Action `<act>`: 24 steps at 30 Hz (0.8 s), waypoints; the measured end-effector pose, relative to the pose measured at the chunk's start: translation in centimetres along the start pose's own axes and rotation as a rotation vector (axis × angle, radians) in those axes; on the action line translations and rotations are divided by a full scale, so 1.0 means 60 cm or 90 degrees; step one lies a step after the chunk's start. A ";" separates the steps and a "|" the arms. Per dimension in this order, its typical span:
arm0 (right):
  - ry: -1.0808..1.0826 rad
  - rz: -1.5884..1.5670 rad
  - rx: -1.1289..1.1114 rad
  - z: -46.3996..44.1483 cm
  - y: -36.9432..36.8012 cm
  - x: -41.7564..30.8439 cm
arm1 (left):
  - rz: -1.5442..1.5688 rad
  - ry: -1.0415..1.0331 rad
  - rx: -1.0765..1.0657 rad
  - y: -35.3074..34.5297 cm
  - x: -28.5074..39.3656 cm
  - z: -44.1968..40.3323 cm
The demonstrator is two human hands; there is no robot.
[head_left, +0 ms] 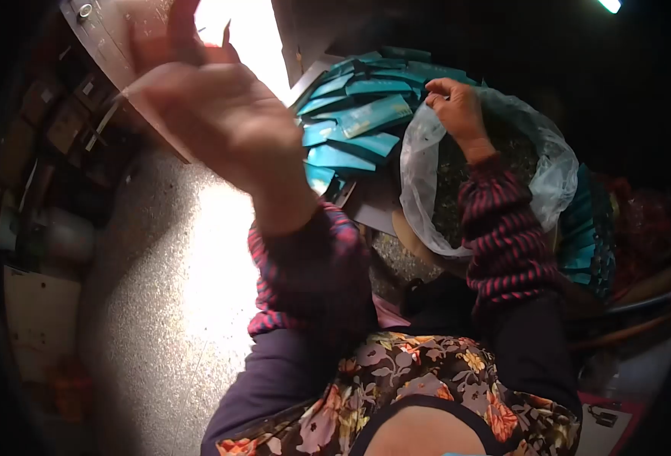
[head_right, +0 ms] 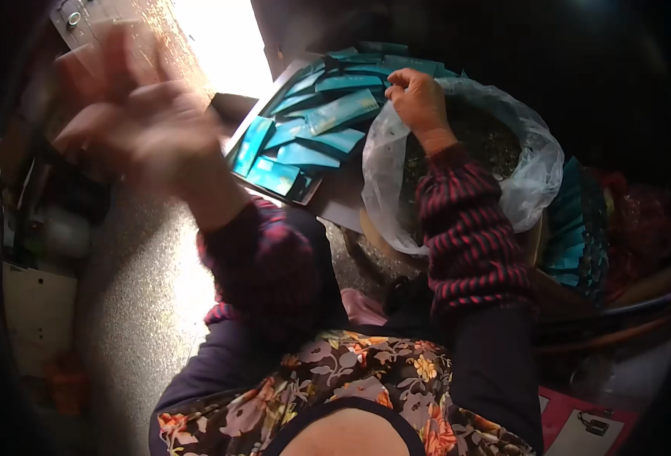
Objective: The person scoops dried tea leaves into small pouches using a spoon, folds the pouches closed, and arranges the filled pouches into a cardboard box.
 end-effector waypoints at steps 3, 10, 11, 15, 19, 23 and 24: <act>0.003 0.111 0.013 -0.014 -0.041 0.025 | -0.167 0.241 -0.042 0.038 -0.108 0.085; -0.101 0.198 -0.024 -0.005 -0.062 0.011 | -0.397 0.383 -0.149 0.091 -0.203 0.214; -0.114 0.203 -0.044 -0.005 -0.057 0.008 | -0.436 0.377 -0.177 0.086 -0.205 0.216; -0.133 0.113 -0.079 -0.006 -0.050 0.039 | -0.473 0.416 -0.228 0.085 -0.198 0.225; -0.112 -0.098 -0.007 -0.006 -0.029 0.014 | -0.630 0.225 -0.420 0.094 -0.200 0.235; -0.025 -0.171 0.023 0.005 0.031 -0.039 | -0.663 0.219 -0.590 0.081 -0.186 0.240; 0.013 -0.165 0.030 0.008 0.046 -0.049 | -0.651 0.200 -0.597 0.076 -0.186 0.244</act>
Point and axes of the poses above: each hand's wrist, its own z-axis away from the middle knuckle, its own y-axis out of the back of the hand, x = y × z, the point moved 2 cm from there along -z, towards the middle knuckle, and after that the axes turned 4 degrees about -z, right-handed, at the moved point
